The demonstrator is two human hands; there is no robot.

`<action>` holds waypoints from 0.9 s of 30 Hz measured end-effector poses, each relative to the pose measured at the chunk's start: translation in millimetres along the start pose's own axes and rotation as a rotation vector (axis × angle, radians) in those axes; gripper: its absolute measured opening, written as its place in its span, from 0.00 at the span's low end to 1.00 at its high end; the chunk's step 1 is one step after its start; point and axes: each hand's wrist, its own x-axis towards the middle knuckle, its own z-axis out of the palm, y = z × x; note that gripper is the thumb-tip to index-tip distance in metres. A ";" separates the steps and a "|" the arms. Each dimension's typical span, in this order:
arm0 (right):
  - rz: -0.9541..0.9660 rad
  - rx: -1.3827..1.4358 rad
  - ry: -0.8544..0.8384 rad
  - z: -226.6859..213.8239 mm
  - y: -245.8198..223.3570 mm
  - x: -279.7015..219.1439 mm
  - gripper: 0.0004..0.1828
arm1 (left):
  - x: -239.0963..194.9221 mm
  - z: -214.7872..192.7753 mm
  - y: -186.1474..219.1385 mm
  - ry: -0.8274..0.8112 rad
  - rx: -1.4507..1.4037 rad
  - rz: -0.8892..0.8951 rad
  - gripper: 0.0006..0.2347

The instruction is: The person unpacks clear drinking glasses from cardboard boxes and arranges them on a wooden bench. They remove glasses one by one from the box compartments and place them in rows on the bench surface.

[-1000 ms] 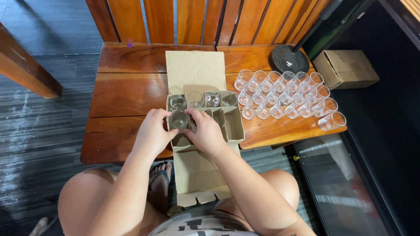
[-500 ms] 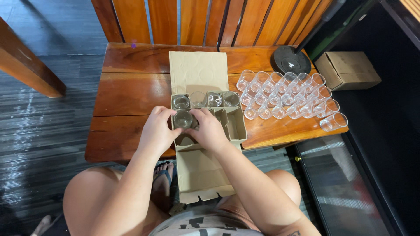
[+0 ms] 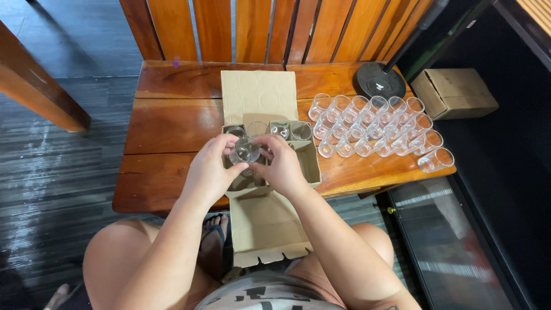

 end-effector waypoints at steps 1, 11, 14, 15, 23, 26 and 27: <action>-0.002 0.001 0.001 -1.9 1.2 0.2 0.31 | -0.2 -0.6 5.2 0.001 0.001 0.001 0.23; 0.051 0.327 0.041 -36.7 -6.6 -15.4 0.32 | -3.8 10.0 50.5 -0.032 -0.182 -0.016 0.24; -0.016 0.334 0.120 -56.9 -1.5 -21.6 0.33 | 2.6 25.3 67.9 -0.033 -0.231 0.064 0.24; -0.050 0.314 0.153 -64.1 2.5 -23.3 0.34 | 5.4 32.3 72.5 -0.028 -0.261 0.119 0.25; -0.133 0.329 0.417 -147.3 47.3 -50.2 0.38 | 31.2 121.7 116.5 -0.093 -0.305 0.332 0.26; -0.117 0.267 0.527 -175.7 76.6 -61.1 0.41 | 39.3 169.8 128.4 -0.108 -0.262 0.352 0.27; -0.109 0.222 0.577 -185.1 88.3 -64.6 0.41 | 41.9 187.2 131.9 -0.105 -0.225 0.354 0.26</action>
